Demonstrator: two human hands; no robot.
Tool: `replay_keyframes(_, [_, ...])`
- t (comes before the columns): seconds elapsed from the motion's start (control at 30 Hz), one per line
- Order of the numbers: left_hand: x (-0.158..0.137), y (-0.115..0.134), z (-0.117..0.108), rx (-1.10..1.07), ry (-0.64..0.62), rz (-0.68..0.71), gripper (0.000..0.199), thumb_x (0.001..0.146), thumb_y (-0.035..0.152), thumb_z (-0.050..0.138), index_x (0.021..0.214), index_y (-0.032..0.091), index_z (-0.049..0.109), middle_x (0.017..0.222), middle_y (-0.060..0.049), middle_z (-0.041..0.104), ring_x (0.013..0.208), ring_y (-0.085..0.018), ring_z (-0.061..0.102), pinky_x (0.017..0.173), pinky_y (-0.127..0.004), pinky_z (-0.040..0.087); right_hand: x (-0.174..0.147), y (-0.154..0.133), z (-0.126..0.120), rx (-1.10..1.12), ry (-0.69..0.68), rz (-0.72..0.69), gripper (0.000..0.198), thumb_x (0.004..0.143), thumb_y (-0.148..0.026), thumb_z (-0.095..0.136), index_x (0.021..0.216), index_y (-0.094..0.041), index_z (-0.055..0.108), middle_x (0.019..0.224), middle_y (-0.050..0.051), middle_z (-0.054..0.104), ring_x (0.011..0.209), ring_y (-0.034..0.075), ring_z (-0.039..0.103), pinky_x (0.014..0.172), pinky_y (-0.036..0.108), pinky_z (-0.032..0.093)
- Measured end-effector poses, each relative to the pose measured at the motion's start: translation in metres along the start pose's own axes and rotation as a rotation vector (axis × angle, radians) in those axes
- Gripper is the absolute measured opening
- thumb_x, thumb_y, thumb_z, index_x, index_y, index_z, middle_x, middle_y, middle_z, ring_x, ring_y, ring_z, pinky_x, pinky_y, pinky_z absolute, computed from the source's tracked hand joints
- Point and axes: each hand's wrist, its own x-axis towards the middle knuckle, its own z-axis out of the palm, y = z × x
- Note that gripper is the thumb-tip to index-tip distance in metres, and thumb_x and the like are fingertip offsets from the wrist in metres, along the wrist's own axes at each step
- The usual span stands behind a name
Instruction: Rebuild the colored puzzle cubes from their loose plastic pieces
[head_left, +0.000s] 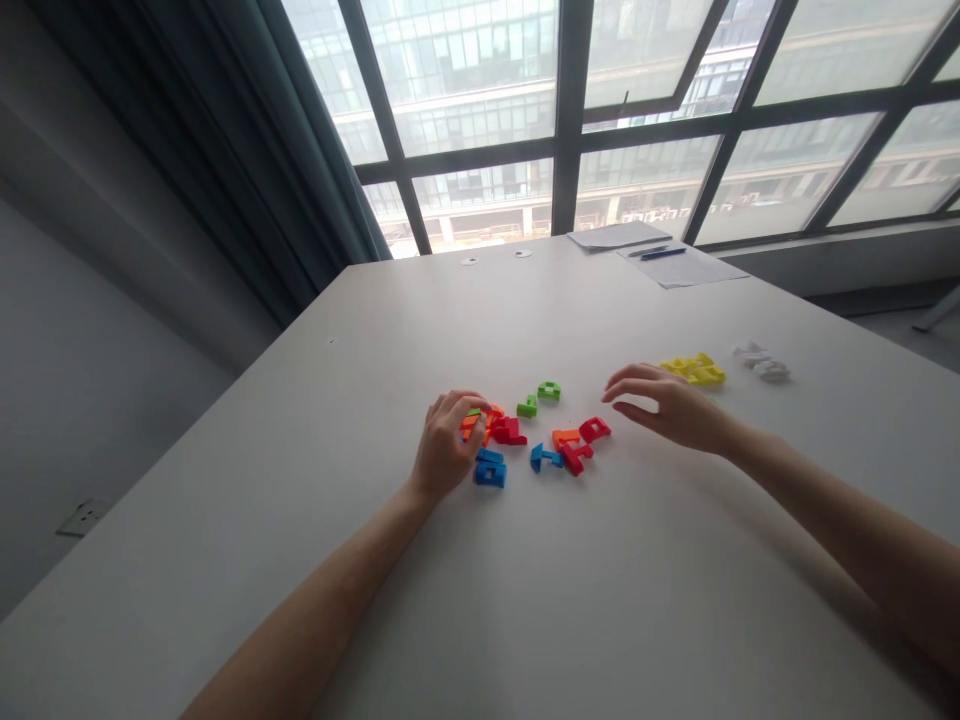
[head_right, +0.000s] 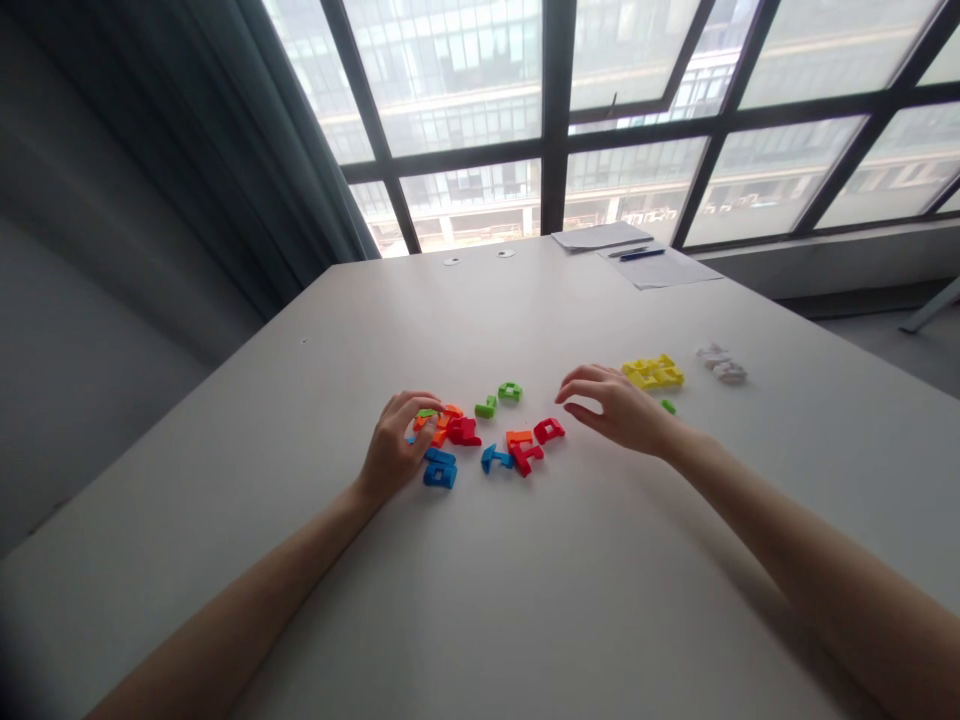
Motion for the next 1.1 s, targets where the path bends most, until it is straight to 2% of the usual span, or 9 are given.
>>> replay_keyframes(0.13, [0.002, -0.005, -0.001, -0.034, 0.018, -0.044, 0.014, 0.087, 0.015, 0.048, 0.092, 0.019, 0.061, 0.099, -0.006, 0.063, 0.098, -0.021, 0.057, 0.092, -0.039, 0.046, 0.032, -0.005, 0.034, 0.087, 0.008, 0.121, 0.022, 0.088, -0.035, 0.056, 0.103, -0.024, 0.067, 0.111, 0.009, 0.063, 0.102, 0.023, 0.061, 0.089, 0.042, 0.050])
replay_keyframes(0.3, [0.002, -0.005, -0.001, -0.055, -0.014, -0.077, 0.015, 0.085, 0.013, 0.049, 0.091, 0.018, 0.061, 0.100, -0.006, 0.062, 0.099, -0.021, 0.057, 0.092, -0.038, 0.047, 0.052, 0.008, 0.064, 0.163, 0.056, 0.265, 0.037, 0.080, -0.045, 0.066, 0.109, -0.023, 0.068, 0.113, 0.010, 0.062, 0.113, 0.027, 0.055, 0.097, 0.045, 0.045])
replay_keyframes(0.43, [0.000, -0.002, -0.001, -0.051, -0.047, -0.059, 0.017, 0.084, 0.010, 0.050, 0.092, 0.018, 0.061, 0.101, -0.006, 0.062, 0.099, -0.021, 0.056, 0.093, -0.039, 0.046, 0.054, 0.012, 0.071, 0.209, 0.071, 0.310, 0.029, 0.076, -0.040, 0.069, 0.098, -0.022, 0.072, 0.112, 0.008, 0.064, 0.106, 0.024, 0.059, 0.095, 0.040, 0.046])
replay_keyframes(0.53, [-0.001, 0.001, -0.001, -0.027, -0.077, -0.033, 0.018, 0.083, 0.009, 0.051, 0.094, 0.019, 0.061, 0.102, -0.006, 0.062, 0.100, -0.021, 0.055, 0.092, -0.039, 0.046, 0.052, 0.009, 0.067, 0.245, 0.095, 0.369, 0.021, 0.076, -0.033, 0.068, 0.091, -0.020, 0.072, 0.108, 0.007, 0.066, 0.094, 0.021, 0.064, 0.087, 0.035, 0.050])
replay_keyframes(0.6, [-0.002, 0.002, -0.001, -0.004, -0.098, -0.010, 0.019, 0.084, 0.009, 0.050, 0.095, 0.020, 0.061, 0.103, -0.006, 0.062, 0.101, -0.021, 0.055, 0.093, -0.039, 0.045, 0.050, 0.005, 0.064, 0.266, 0.113, 0.391, 0.023, 0.077, -0.033, 0.066, 0.094, -0.019, 0.071, 0.105, 0.007, 0.067, 0.087, 0.019, 0.065, 0.079, 0.034, 0.051])
replay_keyframes(0.7, [-0.003, 0.003, -0.001, 0.037, -0.111, 0.018, 0.019, 0.085, 0.010, 0.051, 0.098, 0.021, 0.061, 0.104, -0.005, 0.062, 0.102, -0.022, 0.055, 0.094, -0.040, 0.043, 0.048, -0.005, 0.060, 0.293, 0.175, 0.322, 0.026, 0.081, -0.037, 0.062, 0.100, -0.020, 0.068, 0.102, 0.006, 0.069, 0.086, 0.020, 0.065, 0.078, 0.035, 0.051])
replay_keyframes(0.8, [-0.003, 0.004, -0.002, 0.073, -0.102, 0.042, 0.017, 0.087, 0.015, 0.053, 0.101, 0.021, 0.061, 0.105, -0.005, 0.063, 0.102, -0.022, 0.055, 0.094, -0.039, 0.042, 0.046, -0.020, 0.059, 0.233, 0.234, 0.147, 0.021, 0.083, -0.035, 0.063, 0.099, -0.023, 0.068, 0.100, 0.006, 0.071, 0.096, 0.022, 0.064, 0.087, 0.040, 0.048])
replay_keyframes(0.93, [-0.003, 0.006, -0.004, 0.075, -0.099, 0.088, 0.016, 0.090, 0.025, 0.056, 0.105, 0.022, 0.059, 0.108, -0.006, 0.063, 0.103, -0.022, 0.056, 0.094, -0.039, 0.041, 0.045, -0.048, 0.063, 0.157, 0.233, -0.038, 0.018, 0.084, -0.031, 0.065, 0.101, -0.024, 0.066, 0.099, 0.006, 0.072, 0.102, 0.023, 0.062, 0.091, 0.041, 0.044])
replay_keyframes(1.1, [-0.004, 0.007, -0.005, 0.045, -0.090, 0.196, 0.017, 0.088, 0.030, 0.062, 0.102, 0.023, 0.059, 0.106, -0.004, 0.066, 0.100, -0.020, 0.058, 0.093, -0.037, 0.042, 0.042, -0.073, 0.067, 0.157, 0.240, -0.142, 0.017, 0.086, -0.034, 0.065, 0.099, -0.024, 0.064, 0.098, 0.006, 0.071, 0.101, 0.021, 0.062, 0.092, 0.039, 0.042])
